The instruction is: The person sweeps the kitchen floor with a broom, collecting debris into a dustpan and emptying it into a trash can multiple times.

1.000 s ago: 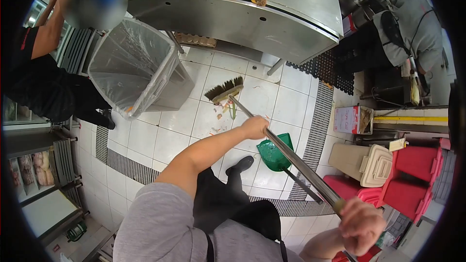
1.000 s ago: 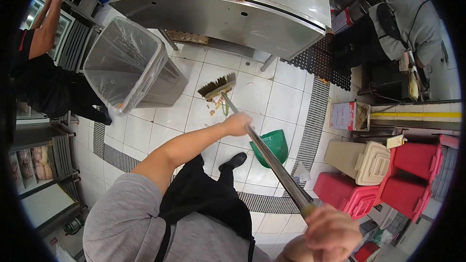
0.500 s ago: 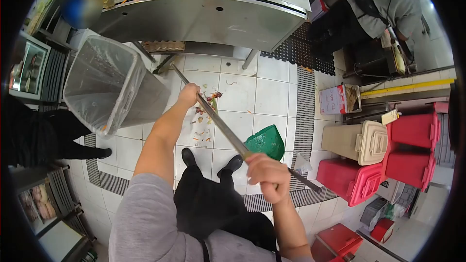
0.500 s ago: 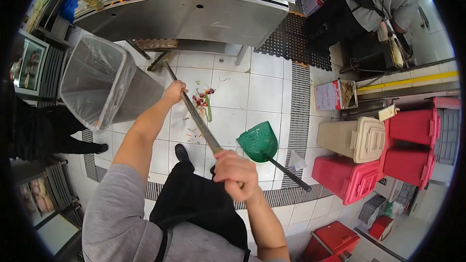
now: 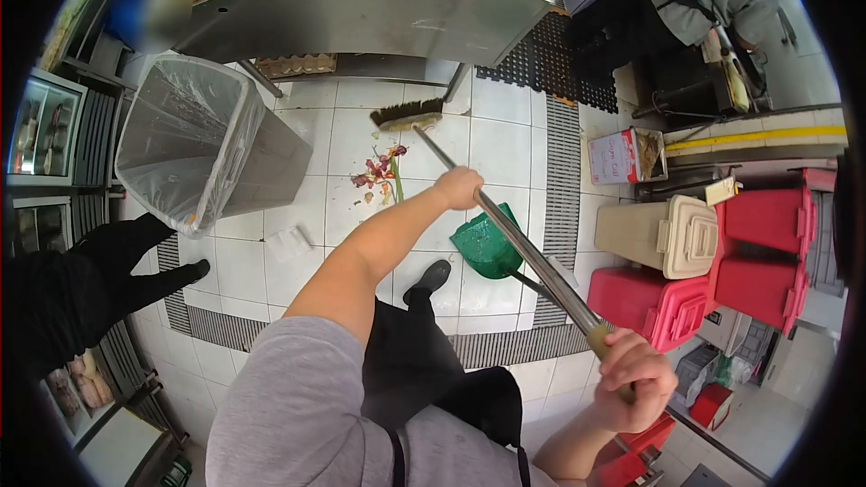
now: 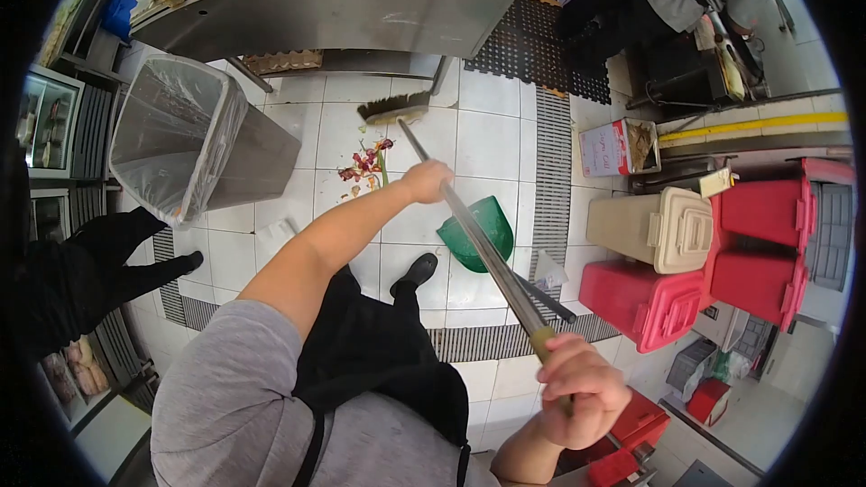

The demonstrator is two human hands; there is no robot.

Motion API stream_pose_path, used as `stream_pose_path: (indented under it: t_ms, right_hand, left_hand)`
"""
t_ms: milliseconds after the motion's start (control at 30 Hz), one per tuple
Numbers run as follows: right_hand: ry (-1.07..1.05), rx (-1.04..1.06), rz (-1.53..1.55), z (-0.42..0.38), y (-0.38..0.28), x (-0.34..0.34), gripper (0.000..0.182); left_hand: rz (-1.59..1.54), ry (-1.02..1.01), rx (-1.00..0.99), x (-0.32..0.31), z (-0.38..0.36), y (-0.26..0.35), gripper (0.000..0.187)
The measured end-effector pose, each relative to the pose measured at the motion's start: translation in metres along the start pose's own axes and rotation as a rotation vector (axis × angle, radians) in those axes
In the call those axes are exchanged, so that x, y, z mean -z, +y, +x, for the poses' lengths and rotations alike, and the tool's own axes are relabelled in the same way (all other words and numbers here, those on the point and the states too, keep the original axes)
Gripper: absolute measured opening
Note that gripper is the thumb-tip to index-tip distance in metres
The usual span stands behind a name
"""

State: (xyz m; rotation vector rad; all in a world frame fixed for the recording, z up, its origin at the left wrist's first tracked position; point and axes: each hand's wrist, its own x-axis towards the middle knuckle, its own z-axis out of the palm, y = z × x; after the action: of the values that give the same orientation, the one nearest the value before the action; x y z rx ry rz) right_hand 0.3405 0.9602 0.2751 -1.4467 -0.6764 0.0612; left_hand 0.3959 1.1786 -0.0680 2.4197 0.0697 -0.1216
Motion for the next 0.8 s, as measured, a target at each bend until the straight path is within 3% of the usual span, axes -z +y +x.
stream_pose_path:
  t_ms: [33,133,267,333,367,433,500,567,600,633,667,700,733,800]
  right_hand:
    - [0.006,-0.018,0.002,0.000,-0.012,0.009,0.021]
    - [-0.020,-0.019,-0.027,0.001,-0.051,0.027,0.020]
    - [-0.310,0.137,-0.069,0.010,-0.099,0.060,0.011]
    - [-0.227,0.242,0.114,0.011,-0.123,0.083,0.007]
    - [-0.234,0.228,0.122,0.019,-0.129,0.092,0.007]
    - [-0.397,0.208,0.456,0.036,-0.133,0.109,0.008]
    - [-0.636,0.162,0.732,0.066,-0.106,0.116,0.012]
    - [-0.763,-0.087,0.891,0.087,-0.062,0.088,0.013]
    - [-0.565,-0.271,0.746,0.078,-0.045,0.073,0.014]
    - [-1.170,-0.041,0.947,0.100,-0.006,0.013,0.018]
    - [-0.846,-0.369,0.931,0.069,0.029,0.012,0.016]
    - [-0.888,-0.411,1.024,0.050,0.061,-0.019,0.018]
    - [-0.947,-0.459,0.920,0.038,0.070,-0.050,0.018]
    - [-1.190,-0.329,0.807,0.007,0.089,-0.093,0.016]
  left_hand:
    - [-0.010,-0.098,0.017,-0.002,-0.005,0.011,0.015]
    - [-0.064,-0.139,-0.038,-0.008,-0.027,0.053,0.015]
    - [-0.109,-0.182,-0.040,0.018,-0.055,0.105,0.025]
    - [-0.262,0.089,-0.030,0.043,-0.084,0.141,0.027]
    - [-0.267,0.087,-0.013,0.048,-0.100,0.151,0.027]
    - [-0.234,0.329,0.048,0.055,-0.139,0.160,0.022]
    - [-0.215,0.379,0.128,0.061,-0.184,0.153,0.024]
    - [-0.136,0.275,0.396,0.067,-0.232,0.138,0.016]
    - [-0.112,0.409,0.459,0.056,-0.257,0.123,0.014]
    - [-0.089,0.422,0.584,0.041,-0.284,0.101,0.016]
    - [-0.065,0.471,0.644,0.035,-0.307,0.080,0.018]
    - [-0.018,0.506,0.722,0.019,-0.332,0.054,0.020]
    - [0.030,0.511,0.785,0.003,-0.357,0.029,0.023]
    - [0.030,0.500,0.917,-0.031,-0.381,-0.005,0.023]
